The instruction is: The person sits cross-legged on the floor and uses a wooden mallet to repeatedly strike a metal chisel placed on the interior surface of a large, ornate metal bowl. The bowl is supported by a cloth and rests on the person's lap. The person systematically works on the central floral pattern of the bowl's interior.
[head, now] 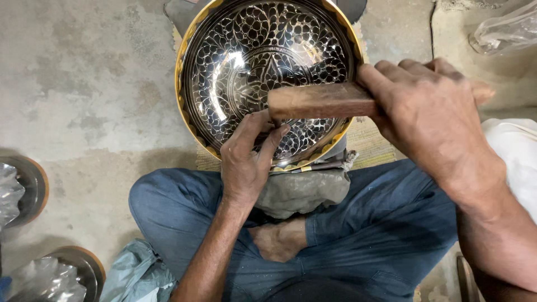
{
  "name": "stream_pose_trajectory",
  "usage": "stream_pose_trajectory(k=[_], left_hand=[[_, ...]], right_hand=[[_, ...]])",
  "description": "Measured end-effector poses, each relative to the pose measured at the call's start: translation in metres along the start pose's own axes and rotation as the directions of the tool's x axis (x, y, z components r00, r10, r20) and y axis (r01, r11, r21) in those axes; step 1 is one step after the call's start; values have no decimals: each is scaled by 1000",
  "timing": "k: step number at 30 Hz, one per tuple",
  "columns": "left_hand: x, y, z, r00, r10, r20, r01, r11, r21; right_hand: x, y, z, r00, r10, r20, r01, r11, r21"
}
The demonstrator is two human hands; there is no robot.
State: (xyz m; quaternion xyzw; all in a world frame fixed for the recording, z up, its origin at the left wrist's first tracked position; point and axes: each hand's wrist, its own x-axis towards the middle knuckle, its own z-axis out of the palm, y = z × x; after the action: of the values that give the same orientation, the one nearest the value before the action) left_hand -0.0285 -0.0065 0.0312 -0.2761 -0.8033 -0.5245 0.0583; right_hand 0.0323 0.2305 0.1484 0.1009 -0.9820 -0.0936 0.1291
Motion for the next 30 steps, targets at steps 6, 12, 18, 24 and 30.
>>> stream_pose_trajectory(k=[6, 12, 18, 24, 30], left_hand=[[1, 1, 1, 1000, -16, 5, 16, 1000, 10], [-1, 0, -1, 1000, -14, 15, 15, 1000, -16], [-1, 0, 1, 999, -38, -6, 37, 997, -68], [-1, 1, 0, 998, -65, 13, 66, 996, -63], [0, 0, -2, 1000, -29, 10, 29, 999, -42]], right_hand=[[0, -1, 0, 999, 25, 39, -24, 999, -22], [2, -4, -3, 1000, 0, -2, 0, 1000, 17], [-4, -2, -5, 970, 215, 116, -243, 896, 371], [-2, -5, -4, 980, 177, 90, -196, 930, 312], [1, -12, -6, 997, -4, -80, 10, 997, 72]])
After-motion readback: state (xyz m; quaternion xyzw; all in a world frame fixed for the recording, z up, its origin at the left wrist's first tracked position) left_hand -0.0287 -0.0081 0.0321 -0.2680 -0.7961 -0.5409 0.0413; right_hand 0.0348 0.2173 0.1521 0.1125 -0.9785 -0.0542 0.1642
